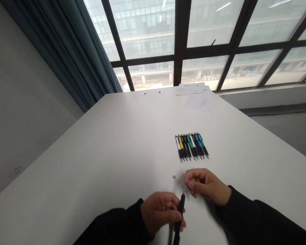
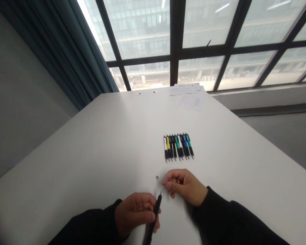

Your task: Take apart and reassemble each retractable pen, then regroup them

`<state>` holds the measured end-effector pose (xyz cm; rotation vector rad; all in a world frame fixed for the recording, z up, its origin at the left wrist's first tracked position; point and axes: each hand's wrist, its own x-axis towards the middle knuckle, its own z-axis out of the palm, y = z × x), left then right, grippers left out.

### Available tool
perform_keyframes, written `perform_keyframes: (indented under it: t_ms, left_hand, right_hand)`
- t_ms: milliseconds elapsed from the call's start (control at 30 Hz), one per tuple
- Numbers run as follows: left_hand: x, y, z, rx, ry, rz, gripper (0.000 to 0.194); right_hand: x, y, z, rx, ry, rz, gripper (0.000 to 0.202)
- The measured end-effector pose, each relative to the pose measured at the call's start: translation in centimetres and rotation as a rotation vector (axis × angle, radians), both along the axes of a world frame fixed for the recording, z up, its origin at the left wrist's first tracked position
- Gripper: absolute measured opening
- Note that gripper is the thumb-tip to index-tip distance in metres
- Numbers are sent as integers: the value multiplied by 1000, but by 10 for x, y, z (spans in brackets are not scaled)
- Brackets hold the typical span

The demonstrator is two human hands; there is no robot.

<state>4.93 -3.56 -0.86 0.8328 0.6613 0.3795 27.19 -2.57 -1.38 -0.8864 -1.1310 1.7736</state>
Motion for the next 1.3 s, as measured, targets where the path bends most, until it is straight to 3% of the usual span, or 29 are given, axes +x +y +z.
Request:
perform_keyframes:
  t_ms: [600, 700, 767, 833, 900, 1000, 1100, 1300]
  left_hand:
    - [1, -2, 1, -8, -30, 0, 44]
    - [2, -1, 1, -5, -46, -7, 45]
    - [2, -1, 0, -4, -52, -7, 46]
    - [2, -1, 0, -9, -56, -2, 47]
    - [2, -1, 1, -17, -54, -5, 46]
    - [1, -1, 2, -18, -55, -16, 45]
    - [0, 0, 3, -11, -68, -34, 44]
    - [-2, 2, 5, 12, -70, -69, 40]
  right_hand:
    - [-6, -4, 15, 121, -150, 133, 26]
    - [-8, -4, 17, 140, -220, 47, 36]
    - [-13, -2, 20, 267, -383, -125, 31]
    - [-19, 1, 22, 468, -584, -206, 25]
    - [-25, 4, 22, 633, -742, -145, 24]
    - [-28, 7, 22, 719, -823, -76, 17]
    - [-21, 8, 22, 644, -711, -33, 15]
    - [-3, 7, 24, 194, -257, 9, 22]
